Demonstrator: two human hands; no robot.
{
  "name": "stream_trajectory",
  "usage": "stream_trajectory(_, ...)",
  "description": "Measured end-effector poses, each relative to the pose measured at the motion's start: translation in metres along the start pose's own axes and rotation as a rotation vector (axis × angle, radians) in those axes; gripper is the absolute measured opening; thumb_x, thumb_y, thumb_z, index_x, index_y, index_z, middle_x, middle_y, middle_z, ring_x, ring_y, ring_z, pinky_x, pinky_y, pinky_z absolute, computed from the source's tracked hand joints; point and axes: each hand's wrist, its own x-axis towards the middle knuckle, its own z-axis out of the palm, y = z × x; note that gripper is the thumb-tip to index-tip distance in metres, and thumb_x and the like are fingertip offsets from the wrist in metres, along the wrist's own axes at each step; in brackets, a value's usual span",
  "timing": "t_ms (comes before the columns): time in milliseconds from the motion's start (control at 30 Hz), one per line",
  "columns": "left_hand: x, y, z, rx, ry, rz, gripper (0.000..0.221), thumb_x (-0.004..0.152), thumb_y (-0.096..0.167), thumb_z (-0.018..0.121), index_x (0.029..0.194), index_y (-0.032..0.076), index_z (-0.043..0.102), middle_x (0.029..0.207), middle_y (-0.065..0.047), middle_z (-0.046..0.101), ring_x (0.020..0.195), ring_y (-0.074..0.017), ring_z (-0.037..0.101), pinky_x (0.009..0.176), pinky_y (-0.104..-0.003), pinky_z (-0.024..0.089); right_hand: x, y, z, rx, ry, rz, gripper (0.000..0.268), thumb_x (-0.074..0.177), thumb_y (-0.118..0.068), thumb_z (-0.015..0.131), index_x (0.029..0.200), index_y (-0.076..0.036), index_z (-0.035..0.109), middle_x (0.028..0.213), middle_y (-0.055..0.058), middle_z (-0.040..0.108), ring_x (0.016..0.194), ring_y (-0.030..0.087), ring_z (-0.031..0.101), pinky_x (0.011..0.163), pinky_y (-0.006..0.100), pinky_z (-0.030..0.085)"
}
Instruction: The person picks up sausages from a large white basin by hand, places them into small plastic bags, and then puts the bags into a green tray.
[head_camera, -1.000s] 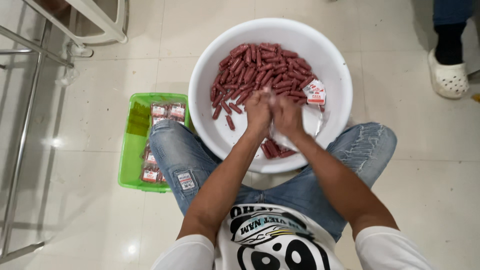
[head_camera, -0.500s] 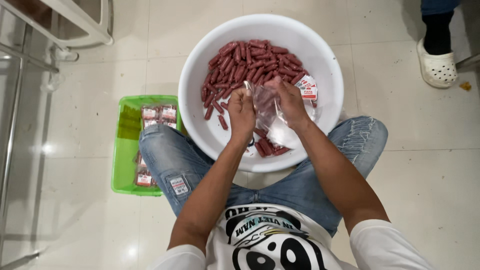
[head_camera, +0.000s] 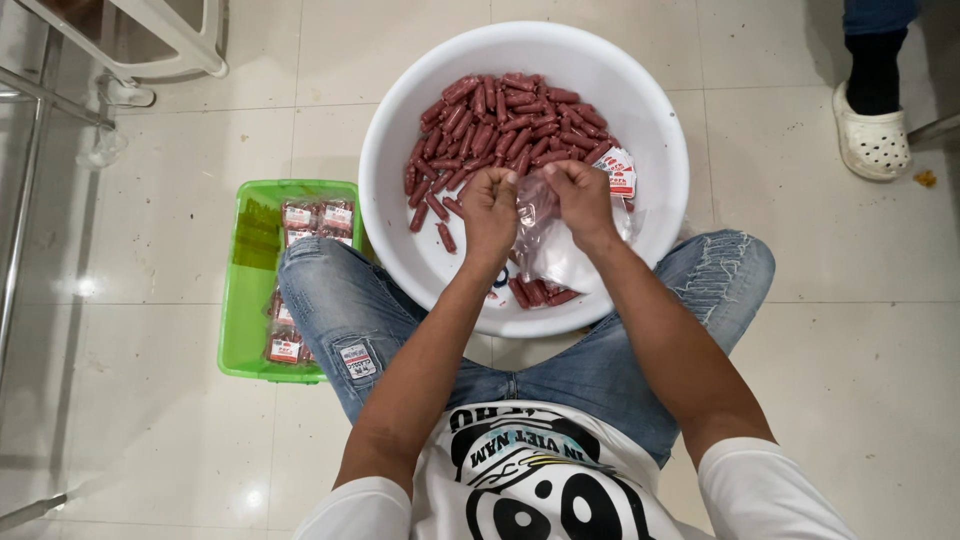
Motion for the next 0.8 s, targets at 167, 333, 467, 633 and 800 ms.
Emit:
stream_trajectory(167,-0.009,-0.009,0.013,-0.149,0.026,-0.039,0.006,0.1,0.005,0.06,0.104,0.007,0.064,0.066,0.003,0.056,0.059,-0.0037,0.048,0.057,-0.02,0.037,-0.004,0.049,0.002,-0.577,0.027,-0.685,0.036,0.1,-0.028,0.066,0.069,-0.01,0.064,0.056,0.011,0.055,0.055,0.032,0.061,0.058,0.037,0.047)
stream_trajectory(333,-0.008,-0.017,0.004,-0.224,-0.056,-0.054,0.007,0.102,0.007,0.057,0.106,0.01,0.062,0.067,0.006,0.055,0.058,-0.0009,0.048,0.055,-0.017,0.037,0.008,0.053,-0.005,-0.737,0.044,-0.75,0.049,0.109,-0.027,0.058,0.063,-0.008,0.053,0.054,0.013,0.051,0.054,0.038,0.06,0.051,0.041,0.045)
stream_trajectory(467,0.009,-0.014,-0.012,-0.163,-0.066,0.008,0.007,0.103,0.009,0.056,0.108,0.011,0.061,0.072,0.005,0.056,0.065,-0.0033,0.048,0.06,-0.019,0.038,-0.01,0.063,0.003,-0.627,-0.135,-0.934,0.033,0.095,-0.024,0.067,0.065,-0.013,0.059,0.059,0.009,0.055,0.057,0.035,0.06,0.056,0.044,0.049)
stream_trajectory(633,0.01,0.036,-0.03,-0.044,-0.228,0.098,0.009,0.101,0.009,0.061,0.11,0.008,0.062,0.08,0.004,0.059,0.073,-0.0048,0.05,0.069,-0.022,0.041,0.02,0.033,-0.015,-0.43,-0.179,-0.495,0.009,0.094,-0.009,0.069,0.088,-0.008,0.076,0.079,0.015,0.071,0.082,0.035,0.072,0.074,0.041,0.056)
stream_trajectory(800,0.025,0.035,-0.042,0.205,-0.451,0.199,0.017,0.099,0.01,0.069,0.115,0.009,0.064,0.059,0.0,0.061,0.057,-0.0092,0.059,0.059,-0.023,0.046,-0.014,-0.026,-0.002,0.06,-0.671,0.056,0.028,0.096,-0.007,0.07,0.124,-0.003,0.071,0.084,0.003,0.073,0.074,0.009,0.066,0.066,0.024,0.056)
